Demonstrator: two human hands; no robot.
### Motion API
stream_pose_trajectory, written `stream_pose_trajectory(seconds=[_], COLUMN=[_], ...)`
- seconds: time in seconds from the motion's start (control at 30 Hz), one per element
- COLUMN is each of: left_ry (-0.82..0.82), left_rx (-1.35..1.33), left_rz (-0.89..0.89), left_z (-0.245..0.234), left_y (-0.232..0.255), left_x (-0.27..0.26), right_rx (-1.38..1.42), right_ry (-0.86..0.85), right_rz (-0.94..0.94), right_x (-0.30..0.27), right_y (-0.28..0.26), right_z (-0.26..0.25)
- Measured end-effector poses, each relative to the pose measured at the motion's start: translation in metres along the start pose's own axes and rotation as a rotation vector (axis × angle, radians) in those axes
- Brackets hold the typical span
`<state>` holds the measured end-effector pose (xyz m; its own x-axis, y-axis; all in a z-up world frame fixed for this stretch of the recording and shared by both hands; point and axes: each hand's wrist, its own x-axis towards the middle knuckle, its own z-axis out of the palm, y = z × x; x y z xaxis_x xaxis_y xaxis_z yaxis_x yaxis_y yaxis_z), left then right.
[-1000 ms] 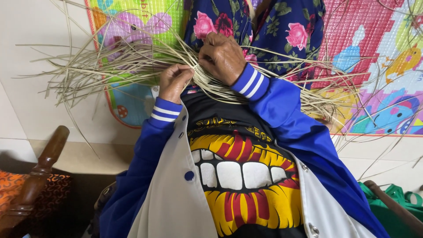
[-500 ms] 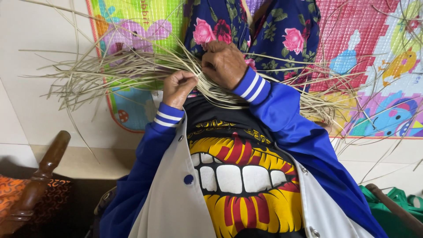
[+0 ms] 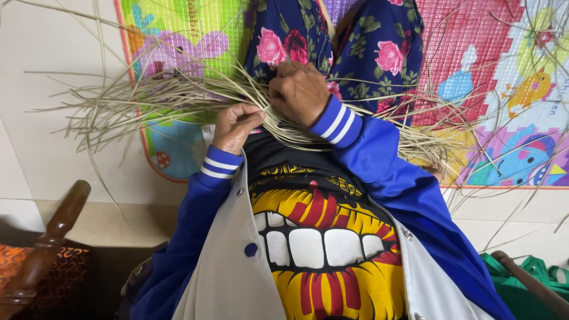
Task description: Weaving dried straw fibers together to create a craft item.
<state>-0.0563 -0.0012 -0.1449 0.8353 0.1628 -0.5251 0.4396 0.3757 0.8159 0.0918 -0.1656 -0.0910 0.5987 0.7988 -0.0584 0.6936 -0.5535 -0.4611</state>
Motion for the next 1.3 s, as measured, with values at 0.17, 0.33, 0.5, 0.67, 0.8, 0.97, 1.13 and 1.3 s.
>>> stream_pose_trajectory(seconds=[0.17,0.33,0.5,0.67,0.8,0.97,1.13,1.3], left_ry=[0.143,0.216,0.237,0.182,0.057,0.008,0.072,0.073], left_rx=[0.216,0.444,0.536,0.466,0.267,0.229,0.358,0.339], left_rz=[-0.063,0.153,0.228,0.168,0.080,0.060,0.080,0.042], left_z=[0.002,0.001,0.022,0.008,-0.002,-0.005,0.000,0.009], left_y=[-0.018,-0.033,0.011,-0.005,-0.010,-0.005,-0.010,0.022], left_x=[0.001,0.007,-0.012,0.000,0.001,0.000,0.005,-0.002], right_rx=[-0.011,0.205,0.284,0.446,0.556,0.575,0.752,0.953], right_ry=[-0.083,-0.010,-0.068,-0.056,-0.050,-0.008,0.004,0.004], right_rz=[0.072,0.064,0.028,-0.071,-0.169,-0.230,-0.235,-0.063], right_x=[-0.007,-0.006,-0.006,-0.015,-0.027,-0.031,-0.029,-0.026], right_y=[0.010,-0.024,-0.023,-0.017,-0.023,-0.014,-0.020,-0.028], right_z=[0.027,-0.003,0.007,0.006,-0.011,0.006,-0.013,-0.069])
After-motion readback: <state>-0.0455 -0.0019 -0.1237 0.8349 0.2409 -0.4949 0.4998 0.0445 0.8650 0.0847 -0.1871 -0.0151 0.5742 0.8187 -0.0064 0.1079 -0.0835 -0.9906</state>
